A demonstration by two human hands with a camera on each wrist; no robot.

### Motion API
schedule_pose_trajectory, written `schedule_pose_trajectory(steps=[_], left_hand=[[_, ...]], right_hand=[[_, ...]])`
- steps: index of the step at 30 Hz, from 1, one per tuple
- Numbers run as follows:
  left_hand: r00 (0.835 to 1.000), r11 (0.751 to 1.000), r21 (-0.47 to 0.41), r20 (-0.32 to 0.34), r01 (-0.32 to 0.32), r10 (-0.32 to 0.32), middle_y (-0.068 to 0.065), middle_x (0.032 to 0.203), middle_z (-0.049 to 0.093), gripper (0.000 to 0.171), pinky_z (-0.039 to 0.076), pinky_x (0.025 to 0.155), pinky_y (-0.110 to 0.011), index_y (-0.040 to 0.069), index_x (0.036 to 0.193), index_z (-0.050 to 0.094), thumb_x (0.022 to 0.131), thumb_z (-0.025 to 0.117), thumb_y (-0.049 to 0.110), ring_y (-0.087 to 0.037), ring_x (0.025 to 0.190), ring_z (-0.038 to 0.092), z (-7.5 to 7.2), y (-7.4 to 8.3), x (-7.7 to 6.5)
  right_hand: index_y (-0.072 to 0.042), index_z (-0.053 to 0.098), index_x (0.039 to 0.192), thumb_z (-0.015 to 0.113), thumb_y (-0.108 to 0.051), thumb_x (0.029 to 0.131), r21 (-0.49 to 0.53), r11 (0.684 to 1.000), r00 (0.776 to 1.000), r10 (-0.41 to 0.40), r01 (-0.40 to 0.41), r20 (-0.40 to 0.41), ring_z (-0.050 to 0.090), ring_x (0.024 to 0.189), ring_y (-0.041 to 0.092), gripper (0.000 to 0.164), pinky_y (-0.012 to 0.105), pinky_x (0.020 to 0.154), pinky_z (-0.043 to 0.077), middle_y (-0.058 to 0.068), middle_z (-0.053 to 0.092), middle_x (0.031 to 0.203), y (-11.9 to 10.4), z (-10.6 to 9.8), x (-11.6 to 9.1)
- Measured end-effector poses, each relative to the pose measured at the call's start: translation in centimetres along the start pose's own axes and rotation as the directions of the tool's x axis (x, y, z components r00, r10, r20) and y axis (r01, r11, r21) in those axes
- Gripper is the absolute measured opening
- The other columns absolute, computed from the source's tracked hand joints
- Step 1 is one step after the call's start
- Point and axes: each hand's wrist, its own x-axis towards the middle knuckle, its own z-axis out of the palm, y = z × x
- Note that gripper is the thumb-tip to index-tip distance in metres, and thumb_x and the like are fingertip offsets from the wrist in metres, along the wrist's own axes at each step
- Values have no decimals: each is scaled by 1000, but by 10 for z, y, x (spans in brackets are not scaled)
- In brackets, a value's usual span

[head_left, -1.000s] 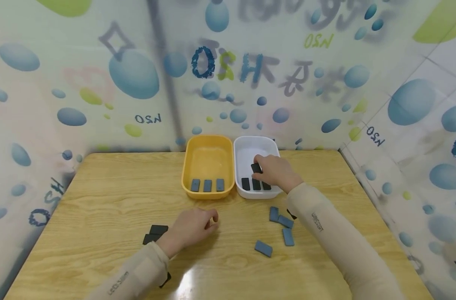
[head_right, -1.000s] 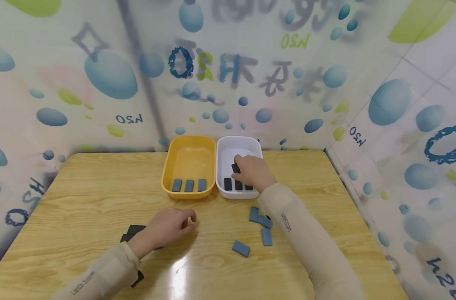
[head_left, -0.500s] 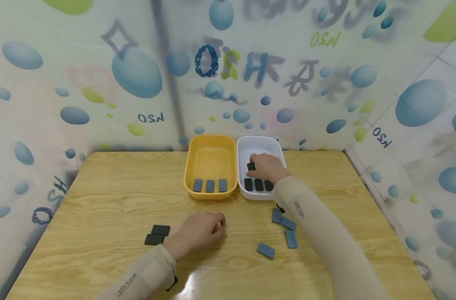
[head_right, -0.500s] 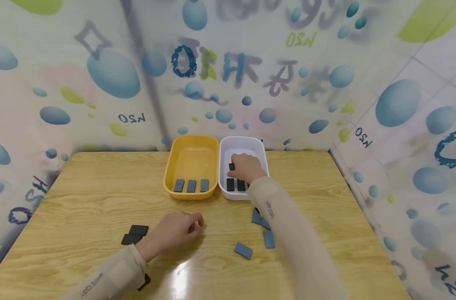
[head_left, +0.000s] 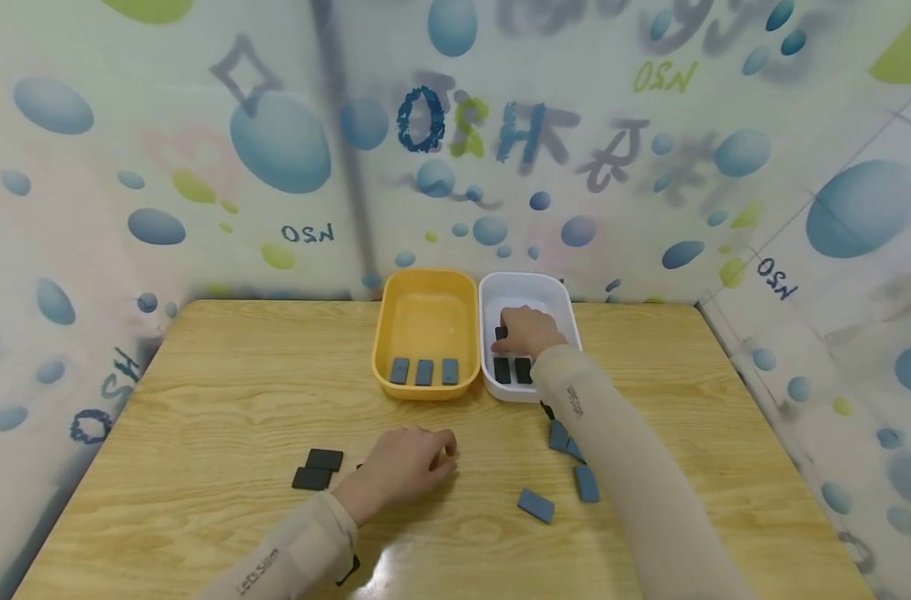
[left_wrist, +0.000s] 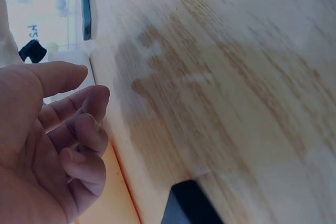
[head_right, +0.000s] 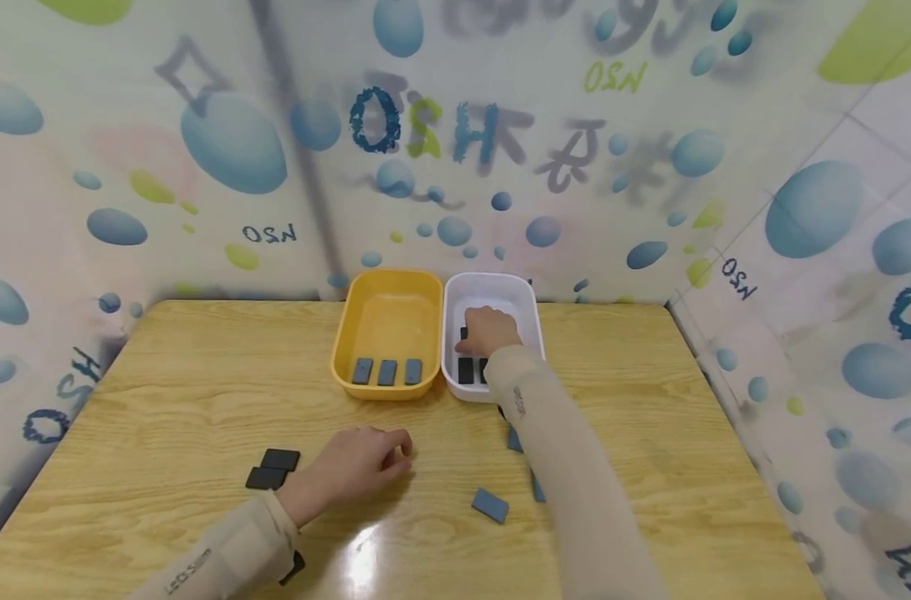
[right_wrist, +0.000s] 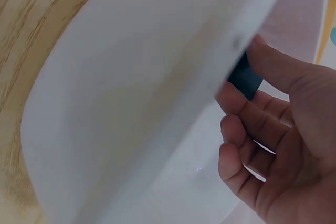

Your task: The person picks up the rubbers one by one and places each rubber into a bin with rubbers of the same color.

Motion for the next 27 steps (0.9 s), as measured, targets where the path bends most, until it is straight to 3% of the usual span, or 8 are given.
schedule_pose_trajectory(steps=[16, 27], left_hand=[[1000, 1000, 18, -1, 10, -10, 13, 66, 56, 14, 36, 52, -24, 21, 97, 65, 92, 64, 34, -3, 56, 45, -2, 1, -1], [999, 1000, -5, 15, 30, -30, 12, 67, 57, 13, 37, 54, -24, 21, 98, 65, 92, 64, 33, -3, 56, 46, -1, -3, -1]], right_hand=[[-15, 55, 112, 73, -40, 86, 21, 999, 999, 37, -38, 38, 58, 92, 22, 40, 34, 81, 49, 4, 61, 100, -1, 8, 15], [-13, 55, 115, 70, -40, 88, -6, 1000, 1000, 9, -8, 24, 58, 88, 22, 41, 34, 78, 48, 4, 61, 97, -5, 12, 15]])
